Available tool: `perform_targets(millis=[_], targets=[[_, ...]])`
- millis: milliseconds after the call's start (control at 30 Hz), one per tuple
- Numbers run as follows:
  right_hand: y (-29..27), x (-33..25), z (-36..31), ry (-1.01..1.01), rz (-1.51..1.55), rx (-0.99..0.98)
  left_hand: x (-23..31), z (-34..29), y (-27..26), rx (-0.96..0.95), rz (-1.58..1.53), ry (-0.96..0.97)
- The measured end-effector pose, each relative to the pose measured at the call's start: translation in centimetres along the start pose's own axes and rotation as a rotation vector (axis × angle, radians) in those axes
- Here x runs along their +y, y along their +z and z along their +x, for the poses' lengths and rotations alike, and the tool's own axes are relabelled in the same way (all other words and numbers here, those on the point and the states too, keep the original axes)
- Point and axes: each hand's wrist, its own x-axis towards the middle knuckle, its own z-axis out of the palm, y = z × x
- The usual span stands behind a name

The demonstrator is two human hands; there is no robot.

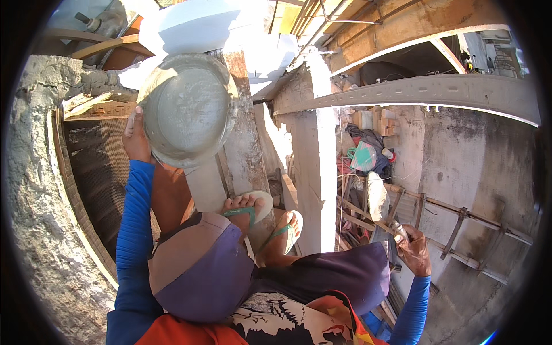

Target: The person scoops wet cement from a bucket using a trowel and applies it to a vertical wall section reinforced with metal rebar. The person then picks up a white rectangular tile and places it against the cemented wall surface.

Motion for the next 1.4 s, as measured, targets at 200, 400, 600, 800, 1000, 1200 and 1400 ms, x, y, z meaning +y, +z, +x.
perform_targets(millis=[200,400,600,800,1000,1200,1400], targets=[[2.2,3.0,16.9,-0.176,0.023,0.055,0.8,-0.4,0.4,0.003,0.106,0.053],[9.0,1.4,41.5,-0.677,-0.245,0.253,0.2,0.0,-0.5,0.068,0.177,0.044],[13.9,2.9,48.3,-0.708,-1.058,0.514,0.0,0.4,-0.8,0.104,0.247,0.058],[13.6,2.3,41.6,-0.617,-0.783,0.452,0.2,-0.4,-0.1,-0.065,-0.040,-0.153],[13.4,2.1,34.9,-0.534,-0.635,0.416,0.4,-0.6,-0.1,-0.217,-0.172,-0.302],[9.1,4.2,22.9,-0.165,0.129,0.319,0.2,-3.7,0.6,-0.337,-0.298,-0.155],[7.8,-0.5,4.1,-0.293,-0.049,0.019,1.4,-7.1,3.3,-0.271,-0.393,-0.105]])
